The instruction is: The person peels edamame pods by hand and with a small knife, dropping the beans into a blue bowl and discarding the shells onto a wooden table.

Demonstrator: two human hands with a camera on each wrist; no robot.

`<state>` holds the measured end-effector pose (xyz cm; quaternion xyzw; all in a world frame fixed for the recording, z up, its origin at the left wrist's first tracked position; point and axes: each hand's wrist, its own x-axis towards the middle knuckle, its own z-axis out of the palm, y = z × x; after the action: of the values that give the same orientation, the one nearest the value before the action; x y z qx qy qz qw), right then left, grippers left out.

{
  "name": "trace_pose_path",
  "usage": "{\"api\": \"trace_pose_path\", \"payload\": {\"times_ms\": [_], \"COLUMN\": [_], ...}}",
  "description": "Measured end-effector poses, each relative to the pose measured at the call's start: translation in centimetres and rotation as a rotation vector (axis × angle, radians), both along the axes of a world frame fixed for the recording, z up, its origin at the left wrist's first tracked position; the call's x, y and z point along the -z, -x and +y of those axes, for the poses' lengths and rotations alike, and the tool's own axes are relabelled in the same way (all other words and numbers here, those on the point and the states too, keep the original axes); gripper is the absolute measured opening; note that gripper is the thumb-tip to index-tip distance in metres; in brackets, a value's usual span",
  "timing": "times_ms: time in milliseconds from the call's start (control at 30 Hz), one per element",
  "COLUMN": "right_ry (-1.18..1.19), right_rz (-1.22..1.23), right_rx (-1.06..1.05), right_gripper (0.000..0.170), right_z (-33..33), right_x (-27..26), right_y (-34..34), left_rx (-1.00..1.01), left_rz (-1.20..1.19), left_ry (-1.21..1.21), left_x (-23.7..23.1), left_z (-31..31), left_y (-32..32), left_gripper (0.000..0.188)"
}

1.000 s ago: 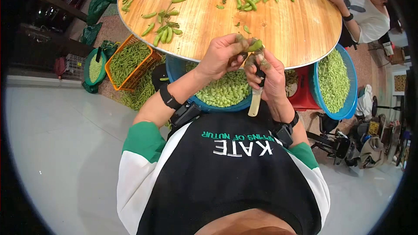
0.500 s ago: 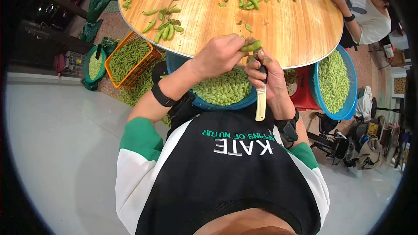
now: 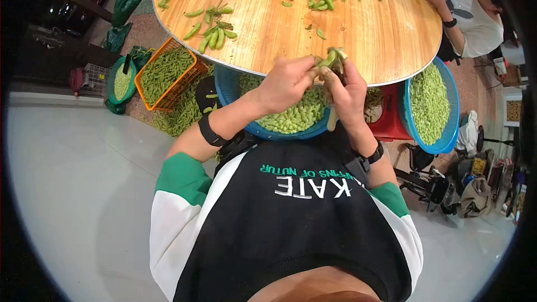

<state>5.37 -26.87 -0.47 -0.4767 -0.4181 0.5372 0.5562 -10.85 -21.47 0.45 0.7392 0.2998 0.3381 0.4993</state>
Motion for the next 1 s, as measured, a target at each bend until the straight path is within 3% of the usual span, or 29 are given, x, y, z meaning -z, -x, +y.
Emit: {"api": "trace_pose_path", "payload": {"times_ms": [33,67,167,233,300,333,467,533,600,667,733,833,967,1000], "right_ry": [-0.172,-0.346,-0.363,-0.431,-0.447,-0.447,-0.524,-0.532,-0.493,-0.509,-0.525,-0.644,-0.598,-0.59], "right_rz": [-0.235,-0.471,-0.587,-0.674,-0.793,-0.792,-0.824,-0.87,-0.745,-0.794,-0.847,-0.879,-0.9,-0.892], "right_rx": [0.094,0.188,0.12,0.094,0.097,0.093,0.12,0.132,0.075,0.023,-0.029,-0.005,0.023,0.032], "right_gripper": [0.032,0.036,0.041,0.039,0.035,0.035,0.029,0.028,0.024,0.022,0.021,0.022,0.022,0.021], "right_z": [0.2,0.3,0.2,0.3,0.3,0.2,-0.1,-0.4,-0.3,-0.7,-1.0,-1.1,-1.1,-1.2], "right_x": [0.3,0.5,0.4,0.3,0.1,0.3,0.6,0.8,1.7,2.2,2.3,1.9,2.6,2.8], "right_y": [0.1,0.1,-0.6,-0.8,-0.9,-0.9,-0.8,-0.8,-0.9,-1.1,-1.0,0.1,-0.4,-0.6], "left_rx": [-0.024,-0.025,-0.015,-0.025,-0.029,-0.032,-0.072,-0.053,-0.059,-0.059,-0.102,-0.114,-0.091,-0.099], "left_rz": [0.091,0.09,0.065,0.078,0.087,0.095,0.067,0.074,0.087,0.106,0.122,0.127,0.121,0.141], "left_ry": [-0.248,-0.25,-0.266,-0.125,-0.242,-0.358,-0.353,-0.203,-0.176,-0.144,0.166,0.205,0.035,-0.141], "left_x": [0.3,0.3,0.2,0.0,-0.1,-0.1,0.1,-0.1,0.2,1.2,2.6,3.8,4.2,4.1], "left_z": [0.0,0.0,-0.7,-1.0,-1.1,-1.3,-2.3,-2.7,-3.2,-3.3,-3.1,-3.1,-3.5,-3.6], "left_y": [0.0,0.0,0.2,0.4,0.3,0.2,0.0,0.0,0.1,0.2,0.2,0.3,0.6,0.9], "left_gripper": [0.017,0.017,0.014,0.011,0.011,0.011,0.013,0.014,0.011,0.01,0.01,0.014,0.017,0.019]}}
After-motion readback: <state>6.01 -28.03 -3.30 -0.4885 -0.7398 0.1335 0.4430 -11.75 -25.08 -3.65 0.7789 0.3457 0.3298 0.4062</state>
